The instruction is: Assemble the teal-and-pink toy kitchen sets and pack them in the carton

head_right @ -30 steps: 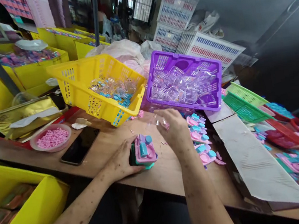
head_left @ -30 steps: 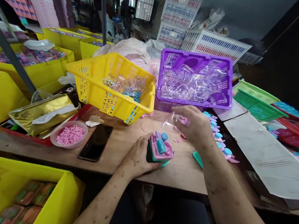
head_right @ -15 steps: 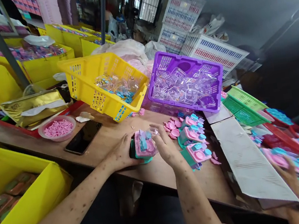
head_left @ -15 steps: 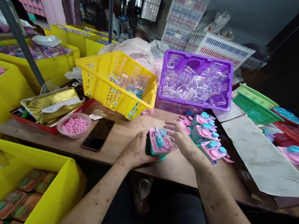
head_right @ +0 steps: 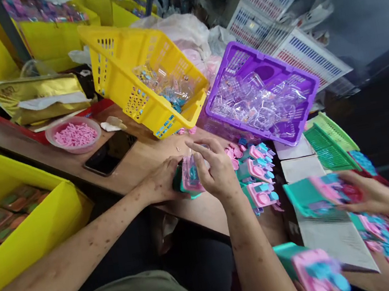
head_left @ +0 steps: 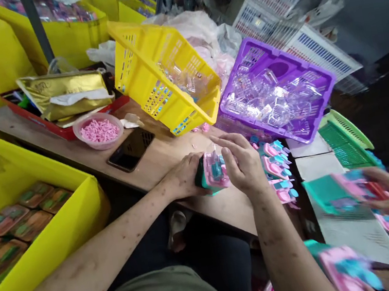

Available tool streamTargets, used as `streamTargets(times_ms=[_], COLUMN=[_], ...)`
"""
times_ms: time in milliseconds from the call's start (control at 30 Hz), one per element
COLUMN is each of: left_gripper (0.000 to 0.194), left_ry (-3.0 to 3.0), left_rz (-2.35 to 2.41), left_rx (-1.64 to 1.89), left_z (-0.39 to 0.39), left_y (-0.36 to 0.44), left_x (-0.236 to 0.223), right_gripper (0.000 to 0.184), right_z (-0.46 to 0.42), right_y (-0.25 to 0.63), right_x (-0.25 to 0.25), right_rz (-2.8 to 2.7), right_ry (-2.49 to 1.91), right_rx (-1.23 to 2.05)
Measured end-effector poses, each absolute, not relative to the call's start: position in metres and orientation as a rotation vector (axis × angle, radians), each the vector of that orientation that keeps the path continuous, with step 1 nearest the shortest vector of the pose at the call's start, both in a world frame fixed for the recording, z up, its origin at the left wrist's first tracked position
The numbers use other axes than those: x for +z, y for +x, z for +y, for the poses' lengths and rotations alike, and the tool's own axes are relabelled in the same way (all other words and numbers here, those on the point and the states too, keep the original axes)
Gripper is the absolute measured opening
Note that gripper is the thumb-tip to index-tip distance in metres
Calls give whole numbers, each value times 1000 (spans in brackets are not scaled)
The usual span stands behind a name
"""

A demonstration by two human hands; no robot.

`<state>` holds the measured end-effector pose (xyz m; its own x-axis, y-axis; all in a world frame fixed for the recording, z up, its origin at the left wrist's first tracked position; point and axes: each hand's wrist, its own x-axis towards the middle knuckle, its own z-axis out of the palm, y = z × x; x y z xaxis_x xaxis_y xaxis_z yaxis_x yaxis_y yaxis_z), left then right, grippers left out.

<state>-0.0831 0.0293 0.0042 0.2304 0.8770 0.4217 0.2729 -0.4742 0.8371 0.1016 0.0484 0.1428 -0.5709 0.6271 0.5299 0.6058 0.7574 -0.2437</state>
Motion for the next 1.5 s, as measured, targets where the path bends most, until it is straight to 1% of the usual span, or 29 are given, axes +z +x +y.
streamTargets(times_ms=[100, 267, 433, 567, 900, 1167, 1367, 1500], left_gripper=[109, 112, 108, 109, 112, 110, 107, 109], left_ry=[1935, 1931, 1944, 1960, 1914, 1957, 1985, 2006], left_rz=[1074, 1043, 1009, 1012, 1055, 1046, 1046, 1076], left_rx=[1176, 1202, 1210, 1187, 1150, 1179, 1174, 1149], left_z=[28, 28, 30, 29, 28, 29, 30, 30], left_y=[-87, -86, -85, -86, -85, -86, -87, -87], left_x=[7, 6, 4, 5, 7, 3, 4, 4], right_gripper=[43, 42, 45, 46, 44, 45, 44, 43], right_z=[48, 43, 39, 39, 38, 38, 39, 40], right_y=[96, 100, 98, 97, 97, 96, 96, 94], right_x=[132, 131, 141, 140, 139, 147, 144, 141], right_rz=[-2397, -2442, -2463, -2478, -2493, -2588, -2562, -2554], right_ry=[-965, -983, -980, -1034, -1077, -1116, -1170, -1178], right_rx=[14, -47, -46, -75, -69, -36, -24, -2])
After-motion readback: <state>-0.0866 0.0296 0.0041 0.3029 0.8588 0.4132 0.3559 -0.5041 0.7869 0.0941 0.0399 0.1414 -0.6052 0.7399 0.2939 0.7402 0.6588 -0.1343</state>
